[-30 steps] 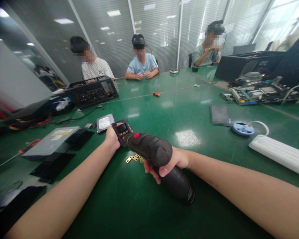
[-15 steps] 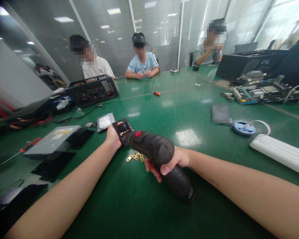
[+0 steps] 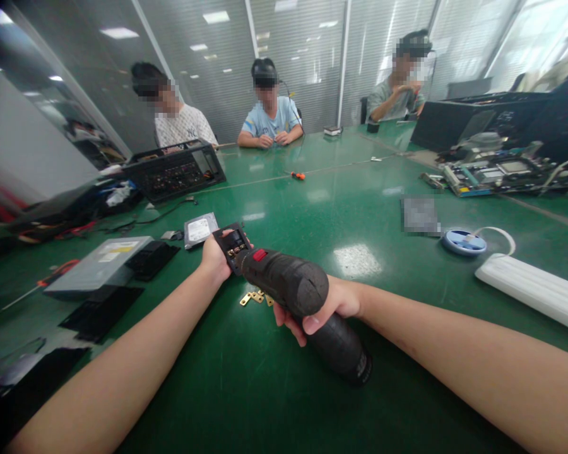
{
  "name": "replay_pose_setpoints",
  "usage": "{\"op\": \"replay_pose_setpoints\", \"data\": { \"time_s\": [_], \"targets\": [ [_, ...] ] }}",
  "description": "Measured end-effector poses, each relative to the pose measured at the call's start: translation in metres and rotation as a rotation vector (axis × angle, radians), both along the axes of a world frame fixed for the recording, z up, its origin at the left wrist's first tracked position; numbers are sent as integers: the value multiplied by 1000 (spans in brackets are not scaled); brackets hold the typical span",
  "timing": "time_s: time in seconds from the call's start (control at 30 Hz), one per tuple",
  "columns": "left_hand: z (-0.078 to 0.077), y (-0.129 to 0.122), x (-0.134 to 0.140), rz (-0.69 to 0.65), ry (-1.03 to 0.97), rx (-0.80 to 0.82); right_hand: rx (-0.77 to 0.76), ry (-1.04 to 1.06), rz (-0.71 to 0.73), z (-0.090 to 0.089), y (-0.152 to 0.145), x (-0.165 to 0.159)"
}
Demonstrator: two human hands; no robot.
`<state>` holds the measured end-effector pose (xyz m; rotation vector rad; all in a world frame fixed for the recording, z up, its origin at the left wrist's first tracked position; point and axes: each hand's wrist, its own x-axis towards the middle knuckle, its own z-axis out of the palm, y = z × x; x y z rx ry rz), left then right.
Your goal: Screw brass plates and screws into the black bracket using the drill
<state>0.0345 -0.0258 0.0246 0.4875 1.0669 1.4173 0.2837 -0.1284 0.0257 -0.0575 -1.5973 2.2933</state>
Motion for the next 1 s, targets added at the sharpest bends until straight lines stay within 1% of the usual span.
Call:
{"op": "replay_pose_setpoints", "data": {
  "time_s": [0.2,0.47,0.7,1.0],
  "targets": [
    [0,-1,0,-15,20,1,17,4,-3,-3,1,-2],
    [2,-1,1,7,-22,-26,35,0,10,-3,3,-2],
    [2,-1,1,-6,-3,-4,32,-3,13,-4,2,-2],
    [0,0,0,-8,-18,-17,37,-3,14,-4,3,-2]
  ]
}}
